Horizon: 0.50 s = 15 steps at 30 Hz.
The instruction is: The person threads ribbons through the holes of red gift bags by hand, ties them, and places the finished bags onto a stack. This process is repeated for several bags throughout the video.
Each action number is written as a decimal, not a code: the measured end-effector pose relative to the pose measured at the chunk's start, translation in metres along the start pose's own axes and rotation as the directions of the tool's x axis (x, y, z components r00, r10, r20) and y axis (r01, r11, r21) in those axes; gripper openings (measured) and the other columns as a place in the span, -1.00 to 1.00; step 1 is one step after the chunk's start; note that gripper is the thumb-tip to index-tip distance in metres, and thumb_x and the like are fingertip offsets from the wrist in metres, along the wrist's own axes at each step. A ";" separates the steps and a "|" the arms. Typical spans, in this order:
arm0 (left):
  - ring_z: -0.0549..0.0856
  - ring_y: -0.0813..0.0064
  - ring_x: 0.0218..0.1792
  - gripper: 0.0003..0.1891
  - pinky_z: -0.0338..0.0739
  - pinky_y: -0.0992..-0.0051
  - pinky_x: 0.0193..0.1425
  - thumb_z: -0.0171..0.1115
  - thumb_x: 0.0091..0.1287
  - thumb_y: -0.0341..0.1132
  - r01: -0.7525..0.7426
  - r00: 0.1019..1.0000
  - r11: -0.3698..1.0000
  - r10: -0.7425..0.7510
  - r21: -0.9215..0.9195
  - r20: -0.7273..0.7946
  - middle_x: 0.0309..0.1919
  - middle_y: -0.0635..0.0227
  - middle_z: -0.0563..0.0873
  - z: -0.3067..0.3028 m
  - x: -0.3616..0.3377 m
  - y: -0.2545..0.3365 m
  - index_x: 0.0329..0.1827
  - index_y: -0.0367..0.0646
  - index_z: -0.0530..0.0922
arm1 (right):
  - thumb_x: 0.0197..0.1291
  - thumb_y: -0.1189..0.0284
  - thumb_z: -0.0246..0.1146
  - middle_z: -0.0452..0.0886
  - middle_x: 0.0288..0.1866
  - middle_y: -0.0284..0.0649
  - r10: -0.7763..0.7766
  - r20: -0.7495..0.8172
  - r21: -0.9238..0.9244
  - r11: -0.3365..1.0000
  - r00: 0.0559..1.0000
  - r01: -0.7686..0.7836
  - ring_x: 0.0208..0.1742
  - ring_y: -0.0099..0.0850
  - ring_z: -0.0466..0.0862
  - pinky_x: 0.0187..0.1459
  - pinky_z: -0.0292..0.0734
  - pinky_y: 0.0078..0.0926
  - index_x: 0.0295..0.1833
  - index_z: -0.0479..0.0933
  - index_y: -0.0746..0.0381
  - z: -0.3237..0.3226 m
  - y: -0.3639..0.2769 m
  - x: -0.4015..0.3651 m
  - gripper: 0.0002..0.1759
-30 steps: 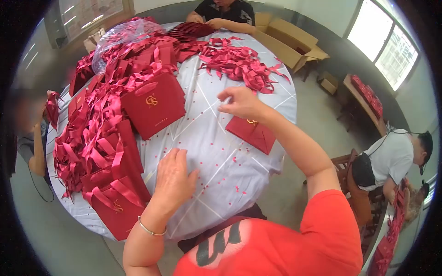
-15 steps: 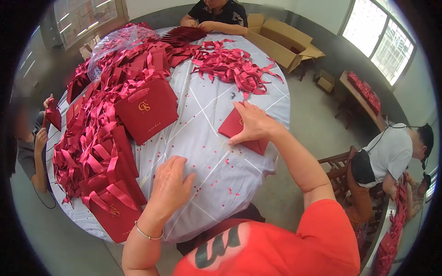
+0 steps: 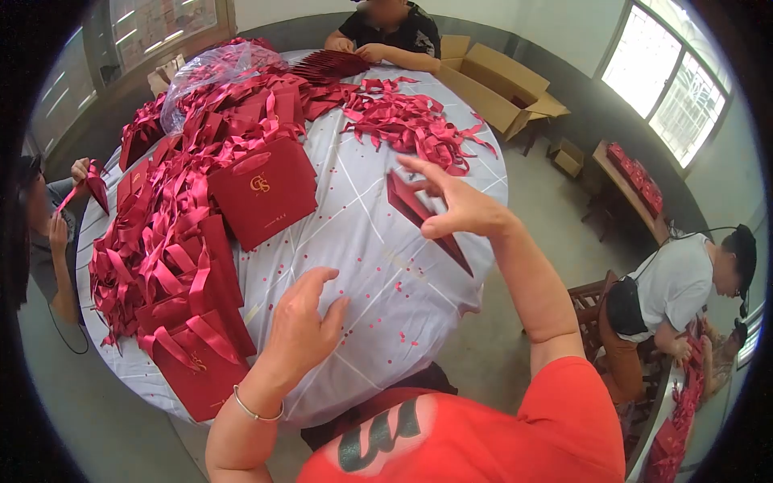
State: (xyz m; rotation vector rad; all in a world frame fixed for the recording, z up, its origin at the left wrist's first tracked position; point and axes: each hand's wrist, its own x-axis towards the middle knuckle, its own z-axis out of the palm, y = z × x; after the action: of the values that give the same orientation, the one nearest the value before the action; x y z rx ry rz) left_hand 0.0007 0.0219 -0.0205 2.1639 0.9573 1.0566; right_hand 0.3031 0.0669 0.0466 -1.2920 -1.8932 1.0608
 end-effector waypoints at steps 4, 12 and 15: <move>0.64 -0.14 0.03 -0.61 0.53 0.14 0.13 0.33 0.18 -0.54 -0.104 0.985 0.994 0.100 -0.023 -0.141 0.07 -0.09 0.64 -0.001 0.003 0.002 0.09 -0.36 0.50 | -0.26 -0.43 0.43 0.28 0.54 -0.17 -0.086 -0.001 0.558 0.827 0.996 0.072 0.43 -0.37 0.45 0.37 0.34 -0.45 0.62 -0.03 0.33 0.052 -0.034 -0.010 0.52; 0.67 -0.03 0.07 -0.62 0.55 0.23 0.16 0.32 0.21 -0.54 -0.131 0.944 0.988 0.098 -0.085 -0.315 0.14 -0.08 0.63 -0.017 0.008 0.004 0.10 -0.37 0.50 | -0.19 -0.37 0.44 0.33 0.50 -0.15 -0.109 0.079 0.753 0.658 0.991 0.013 0.33 -0.43 0.51 0.31 0.44 -0.43 0.64 -0.03 0.25 0.095 -0.027 0.000 0.45; 0.69 0.08 0.07 -0.57 0.57 0.28 0.16 0.34 0.27 -0.48 -0.051 0.969 0.980 0.002 -0.193 -0.249 0.13 -0.04 0.64 -0.021 0.007 0.009 0.19 -0.37 0.48 | -0.31 -0.13 0.60 0.23 0.51 -0.08 -0.188 -0.056 0.481 0.856 0.981 0.192 0.42 -0.27 0.39 0.39 0.31 -0.33 0.64 -0.04 0.27 0.102 -0.021 0.018 0.47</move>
State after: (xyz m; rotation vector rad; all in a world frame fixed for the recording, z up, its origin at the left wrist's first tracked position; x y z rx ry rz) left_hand -0.0100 0.0250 0.0003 1.9187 0.8899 1.3986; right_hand 0.2037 0.0514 0.0147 -0.8012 -1.5655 1.3131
